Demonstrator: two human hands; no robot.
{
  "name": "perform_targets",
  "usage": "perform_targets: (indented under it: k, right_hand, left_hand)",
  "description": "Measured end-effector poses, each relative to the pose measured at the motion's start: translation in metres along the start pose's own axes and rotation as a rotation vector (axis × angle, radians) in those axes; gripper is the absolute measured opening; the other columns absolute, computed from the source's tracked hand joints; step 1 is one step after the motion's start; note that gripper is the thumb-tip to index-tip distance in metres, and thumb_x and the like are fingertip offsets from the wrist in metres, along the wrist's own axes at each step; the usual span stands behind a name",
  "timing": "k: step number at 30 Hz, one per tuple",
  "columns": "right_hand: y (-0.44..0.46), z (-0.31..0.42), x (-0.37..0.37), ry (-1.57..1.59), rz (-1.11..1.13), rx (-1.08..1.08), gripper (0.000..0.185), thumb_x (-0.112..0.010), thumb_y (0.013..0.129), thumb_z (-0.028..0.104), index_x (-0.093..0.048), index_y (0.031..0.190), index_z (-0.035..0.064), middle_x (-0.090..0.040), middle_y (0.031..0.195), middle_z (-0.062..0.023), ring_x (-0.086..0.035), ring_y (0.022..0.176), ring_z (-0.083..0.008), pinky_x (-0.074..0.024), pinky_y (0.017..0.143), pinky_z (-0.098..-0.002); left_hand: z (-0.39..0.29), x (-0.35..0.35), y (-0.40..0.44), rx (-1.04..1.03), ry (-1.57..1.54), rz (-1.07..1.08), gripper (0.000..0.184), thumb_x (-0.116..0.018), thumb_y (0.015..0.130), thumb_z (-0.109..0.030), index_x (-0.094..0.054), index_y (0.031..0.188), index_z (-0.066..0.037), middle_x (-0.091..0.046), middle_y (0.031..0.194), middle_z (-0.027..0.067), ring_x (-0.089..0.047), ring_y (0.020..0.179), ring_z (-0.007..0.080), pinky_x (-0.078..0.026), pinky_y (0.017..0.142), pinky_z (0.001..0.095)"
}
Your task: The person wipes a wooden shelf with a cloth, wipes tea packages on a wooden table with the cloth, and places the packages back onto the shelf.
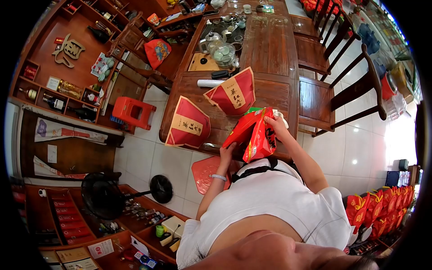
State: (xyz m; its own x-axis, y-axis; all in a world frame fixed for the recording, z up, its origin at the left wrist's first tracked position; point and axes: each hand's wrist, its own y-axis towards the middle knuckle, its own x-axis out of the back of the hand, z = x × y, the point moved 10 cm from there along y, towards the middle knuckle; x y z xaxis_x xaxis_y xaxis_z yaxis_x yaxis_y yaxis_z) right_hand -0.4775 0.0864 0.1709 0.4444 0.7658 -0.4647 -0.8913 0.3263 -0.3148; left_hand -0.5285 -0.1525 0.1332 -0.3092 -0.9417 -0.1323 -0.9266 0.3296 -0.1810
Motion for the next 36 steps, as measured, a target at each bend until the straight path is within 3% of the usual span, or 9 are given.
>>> perform_targets:
  k: [14, 15, 16, 17, 26, 27, 28, 36]
  right_hand:
    - [-0.005, 0.001, 0.0, -0.023, -0.026, -0.025, 0.025, -0.062, 0.077, 0.02, -0.058, 0.091, -0.0002, -0.062, 0.082, -0.0058, -0.058, 0.068, -0.0126, -0.0461, 0.064, -0.0255]
    - [-0.006, 0.002, 0.0, -0.034, -0.025, -0.031, 0.026, -0.061, 0.078, 0.02, -0.057, 0.093, -0.0002, -0.062, 0.083, -0.006, -0.059, 0.069, -0.0134, -0.0469, 0.065, -0.0264]
    - [-0.006, 0.002, -0.001, -0.045, -0.023, -0.037, 0.026, -0.061, 0.078, 0.019, -0.056, 0.096, -0.0003, -0.062, 0.084, -0.0063, -0.059, 0.069, -0.0141, -0.0477, 0.065, -0.0273]
    - [-0.005, 0.0, 0.001, -0.045, -0.022, -0.033, 0.026, -0.061, 0.078, 0.019, -0.056, 0.096, -0.0003, -0.062, 0.084, -0.0063, -0.059, 0.069, -0.0141, -0.0477, 0.065, -0.0273]
    - [-0.001, -0.005, 0.005, -0.058, 0.005, -0.024, 0.026, -0.061, 0.078, 0.019, -0.056, 0.094, -0.0002, -0.062, 0.083, -0.0062, -0.06, 0.069, -0.014, -0.0479, 0.065, -0.0268]
    - [0.001, -0.009, 0.007, -0.053, 0.007, -0.03, 0.026, -0.061, 0.078, 0.019, -0.056, 0.094, -0.0003, -0.062, 0.083, -0.0062, -0.06, 0.069, -0.014, -0.0479, 0.065, -0.0267]
    - [0.002, -0.009, 0.007, -0.049, 0.008, -0.036, 0.026, -0.061, 0.078, 0.02, -0.057, 0.094, -0.0003, -0.062, 0.083, -0.0063, -0.06, 0.069, -0.0139, -0.048, 0.066, -0.0266]
    - [0.001, -0.009, 0.004, -0.005, 0.014, -0.025, 0.025, -0.062, 0.077, 0.021, -0.058, 0.09, -0.0003, -0.062, 0.08, -0.0062, -0.059, 0.067, -0.0132, -0.0472, 0.063, -0.0256]
  left_hand:
    - [-0.004, 0.004, -0.003, -0.02, 0.054, -0.026, 0.016, -0.06, 0.079, -0.015, -0.06, 0.067, -0.004, -0.052, 0.061, -0.0057, -0.043, 0.056, 0.003, -0.031, 0.048, 0.0196]
    - [0.005, 0.006, -0.001, 0.025, 0.08, 0.007, 0.013, -0.06, 0.079, -0.014, -0.06, 0.083, -0.002, -0.057, 0.075, -0.0013, -0.049, 0.068, 0.0063, -0.037, 0.06, 0.0207]
    - [0.012, 0.005, 0.0, 0.07, 0.107, 0.04, 0.025, -0.06, 0.079, -0.014, -0.06, 0.099, 0.001, -0.062, 0.09, 0.003, -0.055, 0.08, 0.0097, -0.042, 0.072, 0.0218]
    - [0.014, 0.006, 0.0, 0.067, 0.107, 0.041, 0.025, -0.06, 0.079, -0.014, -0.06, 0.099, 0.001, -0.062, 0.09, 0.003, -0.055, 0.08, 0.0097, -0.042, 0.072, 0.0218]
    - [0.008, 0.001, -0.001, 0.052, 0.107, 0.051, 0.023, -0.061, 0.079, -0.014, -0.061, 0.095, 0.002, -0.062, 0.087, 0.0027, -0.055, 0.078, 0.0089, -0.042, 0.07, 0.0207]
    - [0.004, 0.0, -0.002, 0.032, 0.064, 0.011, 0.013, -0.06, 0.079, -0.014, -0.06, 0.08, -0.001, -0.058, 0.074, -0.0005, -0.05, 0.067, 0.0064, -0.038, 0.06, 0.0204]
    - [0.001, 0.001, -0.003, 0.012, 0.022, -0.029, 0.016, -0.06, 0.079, -0.013, -0.06, 0.066, -0.004, -0.054, 0.062, -0.0036, -0.046, 0.057, 0.0039, -0.034, 0.05, 0.02]
    - [0.006, 0.001, -0.002, 0.024, 0.01, -0.003, 0.015, -0.059, 0.08, -0.014, -0.061, 0.07, -0.003, -0.057, 0.064, -0.0015, -0.049, 0.056, 0.0047, -0.036, 0.05, 0.0199]
